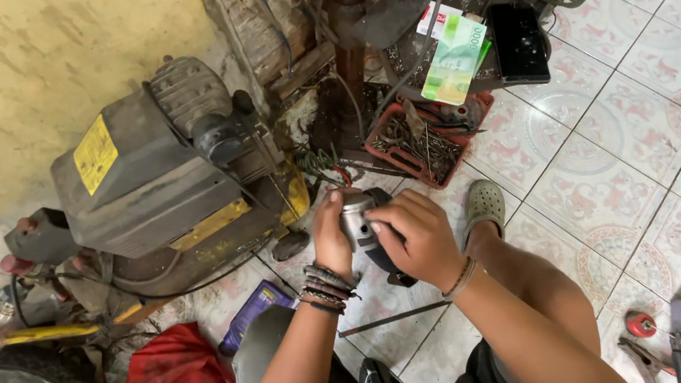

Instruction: The person sits on the floor and uses a small metal file to smooth the edges of a cylindrical metal part. They repeatedly file the part, rotate it, and inspect the surface before continuing the filing process.

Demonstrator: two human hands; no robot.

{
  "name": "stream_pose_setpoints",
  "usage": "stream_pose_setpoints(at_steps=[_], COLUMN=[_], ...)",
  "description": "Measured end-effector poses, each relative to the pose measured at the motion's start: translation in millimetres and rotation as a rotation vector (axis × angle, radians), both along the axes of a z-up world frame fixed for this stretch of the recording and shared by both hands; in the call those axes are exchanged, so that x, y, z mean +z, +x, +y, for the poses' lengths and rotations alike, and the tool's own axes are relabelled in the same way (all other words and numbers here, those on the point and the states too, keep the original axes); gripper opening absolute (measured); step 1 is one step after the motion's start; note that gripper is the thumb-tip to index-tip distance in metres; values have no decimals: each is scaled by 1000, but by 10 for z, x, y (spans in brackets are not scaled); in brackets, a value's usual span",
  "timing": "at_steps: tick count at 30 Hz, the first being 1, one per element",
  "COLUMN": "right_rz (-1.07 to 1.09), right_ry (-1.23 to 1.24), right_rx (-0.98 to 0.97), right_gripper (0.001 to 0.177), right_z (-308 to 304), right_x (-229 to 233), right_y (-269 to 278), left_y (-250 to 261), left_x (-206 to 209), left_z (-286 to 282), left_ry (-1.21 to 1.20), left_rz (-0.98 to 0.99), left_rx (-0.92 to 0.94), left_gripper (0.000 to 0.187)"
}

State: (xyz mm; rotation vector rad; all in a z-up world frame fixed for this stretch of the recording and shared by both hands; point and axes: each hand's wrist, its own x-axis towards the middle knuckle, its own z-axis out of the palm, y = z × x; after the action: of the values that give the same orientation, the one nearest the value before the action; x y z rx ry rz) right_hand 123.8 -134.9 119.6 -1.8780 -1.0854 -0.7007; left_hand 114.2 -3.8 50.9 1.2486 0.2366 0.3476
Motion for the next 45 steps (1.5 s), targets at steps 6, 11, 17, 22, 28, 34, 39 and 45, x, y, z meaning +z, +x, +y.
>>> stream_pose_setpoints(at_steps=[6,11,17,22,28,34,39,45], right_rz=[37,67,103,62,81,43,55,24], right_ry=[18,64,116,101,90,110,166,112], right_rx=[-6,72,84,114,58,84,55,98], right_gripper=[13,15,14,13,11,14,15,16], right_z=[-38,90,30,89,-81,26,-73,-2], right_x=[2,-69,-70,-49,-93,-9,-26,-17], right_y=[136,-45,-29,-73,-3,-163,-105,-151], left_y=[-158,-208,-259,-209,-296,-283,-318,-269], left_x=[285,235,284,100,372,214,336,141], left_z=[-199,-90,-73,-103,-151,-204,-223,-239], left_ry=[-199,-37,-43,81,-249,35,-270,20], left_rz=[59,27,-6,-57,-33,-91,-28,-51], left_rx=[76,93,109,120,157,98,137,112], left_gripper=[41,36,38,34,42,36,43,36])
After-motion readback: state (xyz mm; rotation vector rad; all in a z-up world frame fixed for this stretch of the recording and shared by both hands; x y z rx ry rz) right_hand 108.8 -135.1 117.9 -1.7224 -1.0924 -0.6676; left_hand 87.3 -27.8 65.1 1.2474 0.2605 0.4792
